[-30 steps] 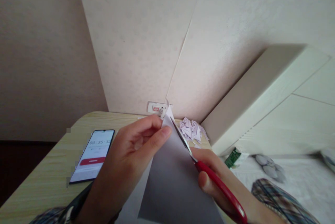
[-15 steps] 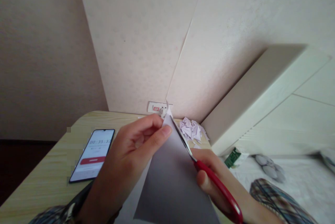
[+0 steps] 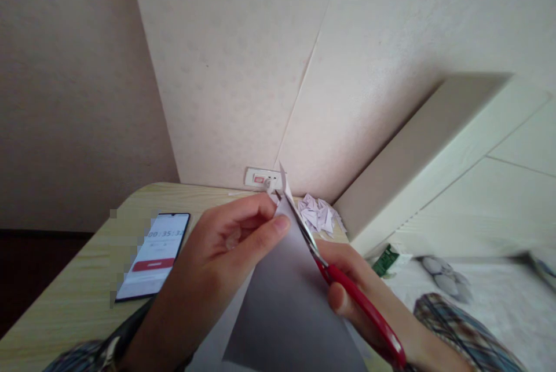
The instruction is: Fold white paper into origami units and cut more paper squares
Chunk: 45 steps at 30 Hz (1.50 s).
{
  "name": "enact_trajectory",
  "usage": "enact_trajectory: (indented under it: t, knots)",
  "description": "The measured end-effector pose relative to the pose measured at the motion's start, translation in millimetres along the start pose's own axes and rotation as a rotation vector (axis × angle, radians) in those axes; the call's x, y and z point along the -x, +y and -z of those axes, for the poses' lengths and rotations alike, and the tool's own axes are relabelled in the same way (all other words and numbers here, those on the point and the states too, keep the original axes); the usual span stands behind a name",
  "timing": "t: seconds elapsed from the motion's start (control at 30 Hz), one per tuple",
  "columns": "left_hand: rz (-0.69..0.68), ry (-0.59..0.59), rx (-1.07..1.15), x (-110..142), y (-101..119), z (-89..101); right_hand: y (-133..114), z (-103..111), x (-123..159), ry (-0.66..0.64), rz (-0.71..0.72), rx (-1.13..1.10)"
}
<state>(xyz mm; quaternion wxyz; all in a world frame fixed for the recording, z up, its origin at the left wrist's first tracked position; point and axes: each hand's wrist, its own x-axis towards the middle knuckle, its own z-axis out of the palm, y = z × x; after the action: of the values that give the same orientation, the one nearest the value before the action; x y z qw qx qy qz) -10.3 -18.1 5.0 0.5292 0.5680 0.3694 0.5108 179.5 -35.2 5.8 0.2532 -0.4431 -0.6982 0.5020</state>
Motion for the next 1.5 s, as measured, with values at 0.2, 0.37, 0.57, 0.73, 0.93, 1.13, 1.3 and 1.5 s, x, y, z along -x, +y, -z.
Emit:
enact_trajectory:
  t: [0.2, 0.37, 0.57, 0.73, 0.93, 1.13, 1.3, 1.5]
  knots:
    - [0.013, 0.004, 0.028, 2.1, 2.2, -1.1, -3.3, -2.9, -1.6, 0.027, 0.028, -0.029]
    - [0.020, 0.011, 0.020, 2.2, 1.5, -0.8, -3.6, -3.5, -1.4, 0.050, 0.045, -0.011]
    - [0.010, 0.009, 0.006, 4.4, -0.2, 1.2, -0.7, -4.0, -1.0, 0.028, 0.029, -0.035]
    - [-0.019, 0.009, -0.024, 4.7, 0.2, 1.8, 3.3, -5.0, 0.3, 0.033, 0.052, -0.063]
    - [-0.139, 0.037, -0.128, 2.1, 2.7, 2.0, 11.7, -5.3, 2.7, 0.001, 0.037, -0.130]
    - [-0.124, -0.037, -0.101, -2.3, 0.1, 3.3, 18.6, -6.1, 6.3, -0.001, 0.008, -0.179]
    - [-0.141, -0.048, -0.105, -4.8, -0.3, 1.0, 19.7, -1.5, 5.9, 0.059, 0.034, -0.174]
    - [-0.141, 0.161, -0.063, -6.8, -4.3, 6.2, 23.9, 12.1, 5.4, 0.096, -0.018, -0.183]
